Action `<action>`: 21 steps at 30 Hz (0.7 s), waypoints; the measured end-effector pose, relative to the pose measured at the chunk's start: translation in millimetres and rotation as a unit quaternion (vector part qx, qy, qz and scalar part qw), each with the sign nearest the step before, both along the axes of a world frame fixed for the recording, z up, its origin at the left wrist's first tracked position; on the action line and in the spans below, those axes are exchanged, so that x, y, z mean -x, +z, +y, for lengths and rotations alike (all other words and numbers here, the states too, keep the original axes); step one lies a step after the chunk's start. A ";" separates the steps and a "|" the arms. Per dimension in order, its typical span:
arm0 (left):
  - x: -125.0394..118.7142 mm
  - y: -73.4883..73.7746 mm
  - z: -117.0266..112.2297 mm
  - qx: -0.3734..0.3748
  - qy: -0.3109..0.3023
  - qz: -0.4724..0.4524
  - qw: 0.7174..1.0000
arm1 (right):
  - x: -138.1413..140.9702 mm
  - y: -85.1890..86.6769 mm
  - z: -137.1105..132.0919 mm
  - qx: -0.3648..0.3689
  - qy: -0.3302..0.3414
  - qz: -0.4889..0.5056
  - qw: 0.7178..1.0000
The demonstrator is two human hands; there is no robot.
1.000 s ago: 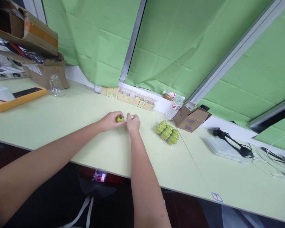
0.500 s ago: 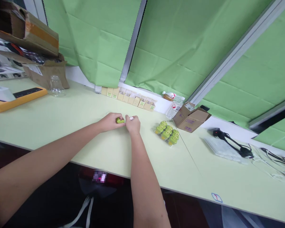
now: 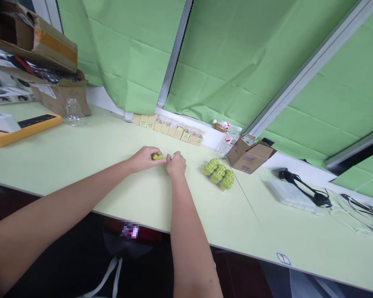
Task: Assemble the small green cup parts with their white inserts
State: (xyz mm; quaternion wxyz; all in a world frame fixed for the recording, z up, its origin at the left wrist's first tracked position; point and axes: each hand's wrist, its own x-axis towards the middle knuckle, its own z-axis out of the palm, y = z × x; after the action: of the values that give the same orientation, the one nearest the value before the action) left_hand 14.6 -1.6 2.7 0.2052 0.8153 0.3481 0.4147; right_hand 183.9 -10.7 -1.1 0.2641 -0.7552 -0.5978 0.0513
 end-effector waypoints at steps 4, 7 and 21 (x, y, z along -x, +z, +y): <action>-0.1 3.4 0.5 -0.026 -0.005 -0.024 0.999 | -1.4 -4.5 -3.1 0.052 0.043 -0.085 0.994; 0.4 4.5 2.2 -0.063 -0.012 -0.038 0.997 | 0.0 -5.0 -4.0 0.052 0.056 -0.091 0.993; 0.3 14.0 -1.1 -0.219 0.034 -0.102 0.970 | 11.9 6.5 -6.3 -0.171 0.096 -0.024 0.980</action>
State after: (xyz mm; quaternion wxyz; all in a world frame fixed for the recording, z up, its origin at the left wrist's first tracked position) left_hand 14.2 -2.7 16.7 0.0419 0.7815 0.2534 0.5686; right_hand 172.0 -17.0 5.4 0.3688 -0.6389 -0.6737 -0.0448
